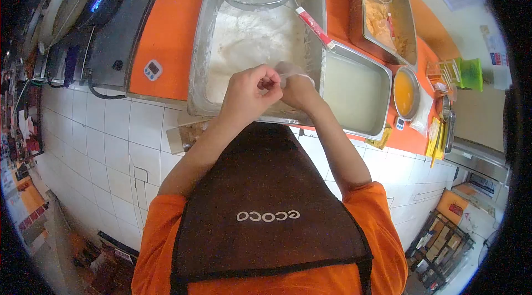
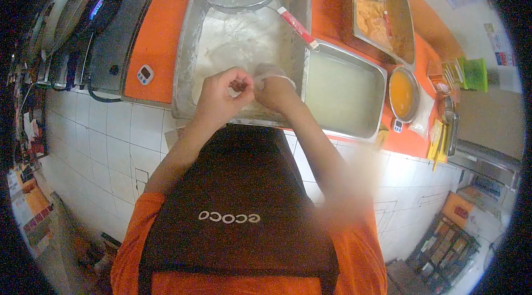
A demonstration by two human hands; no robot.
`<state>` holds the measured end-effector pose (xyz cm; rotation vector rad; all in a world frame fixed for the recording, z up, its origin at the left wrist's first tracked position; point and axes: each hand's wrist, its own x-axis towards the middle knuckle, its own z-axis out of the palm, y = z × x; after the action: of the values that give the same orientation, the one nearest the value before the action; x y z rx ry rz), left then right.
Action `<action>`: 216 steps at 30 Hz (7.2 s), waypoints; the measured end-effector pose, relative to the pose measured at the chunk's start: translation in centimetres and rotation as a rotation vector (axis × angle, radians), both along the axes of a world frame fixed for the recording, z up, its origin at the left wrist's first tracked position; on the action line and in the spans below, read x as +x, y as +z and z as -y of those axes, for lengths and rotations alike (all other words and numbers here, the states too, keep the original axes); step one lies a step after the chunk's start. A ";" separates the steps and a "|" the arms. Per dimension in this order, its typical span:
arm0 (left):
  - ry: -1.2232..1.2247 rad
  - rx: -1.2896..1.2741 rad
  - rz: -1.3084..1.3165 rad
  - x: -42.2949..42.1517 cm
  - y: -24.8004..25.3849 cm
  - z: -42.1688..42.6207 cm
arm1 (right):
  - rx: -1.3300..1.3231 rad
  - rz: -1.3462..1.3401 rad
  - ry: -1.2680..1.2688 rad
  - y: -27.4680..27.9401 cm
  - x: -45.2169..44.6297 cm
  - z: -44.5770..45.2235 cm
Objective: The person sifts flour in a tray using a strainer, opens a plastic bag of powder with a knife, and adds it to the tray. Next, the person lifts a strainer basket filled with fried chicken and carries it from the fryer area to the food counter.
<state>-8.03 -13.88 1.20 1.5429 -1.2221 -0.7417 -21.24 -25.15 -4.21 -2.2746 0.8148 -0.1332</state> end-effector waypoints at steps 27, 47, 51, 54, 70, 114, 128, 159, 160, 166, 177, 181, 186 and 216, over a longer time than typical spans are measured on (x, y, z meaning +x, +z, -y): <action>-0.219 -0.100 0.037 -2.7 -1.2 -0.7 | 1.356 0.667 -0.703 -2.1 1.1 -0.6; -0.137 0.078 0.764 8.8 -5.4 9.3 | 1.056 0.623 -0.817 -1.0 0.0 0.9; -0.005 0.099 0.623 9.8 0.5 6.4 | 0.692 0.760 -0.449 -1.4 -1.3 4.6; 0.078 0.027 0.538 9.9 3.0 3.3 | -0.838 0.033 0.020 0.9 2.6 11.4; 0.333 -0.086 0.292 7.1 0.3 -7.9 | -0.905 -0.583 0.417 -1.2 23.5 25.5; 0.301 -0.145 0.301 7.8 -2.8 -7.6 | -0.591 -0.662 0.412 -4.2 24.1 29.9; 0.298 -0.133 0.293 7.6 -3.0 -7.3 | -0.346 -0.355 -0.023 0.7 22.3 25.6; 0.329 -0.143 0.295 7.7 -2.2 -8.1 | -0.444 -0.246 0.004 -0.8 23.7 26.7; 0.318 -0.130 0.293 7.7 -2.3 -8.2 | -0.463 -0.261 0.009 -0.3 23.9 26.1; 0.325 -0.138 0.285 7.6 -2.4 -8.3 | -0.440 -0.164 -0.040 0.0 23.4 24.5; 0.364 -0.095 0.204 7.6 -1.8 -8.2 | -0.103 -0.137 -0.172 0.2 23.0 25.6; 0.396 -0.129 0.304 7.0 -1.8 -7.6 | -0.342 -0.173 -0.272 3.5 20.8 20.7; 0.409 -0.046 0.218 6.9 -3.9 -7.6 | -0.471 -0.073 -0.176 -4.0 24.6 25.5; 0.586 -0.175 0.375 7.0 -5.7 -6.1 | -0.190 -0.139 0.515 -6.6 15.0 3.4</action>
<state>-1.01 -7.75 -4.46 1.8143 -0.9778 0.0375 -6.26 -28.55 -10.85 -2.6193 0.2676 0.1938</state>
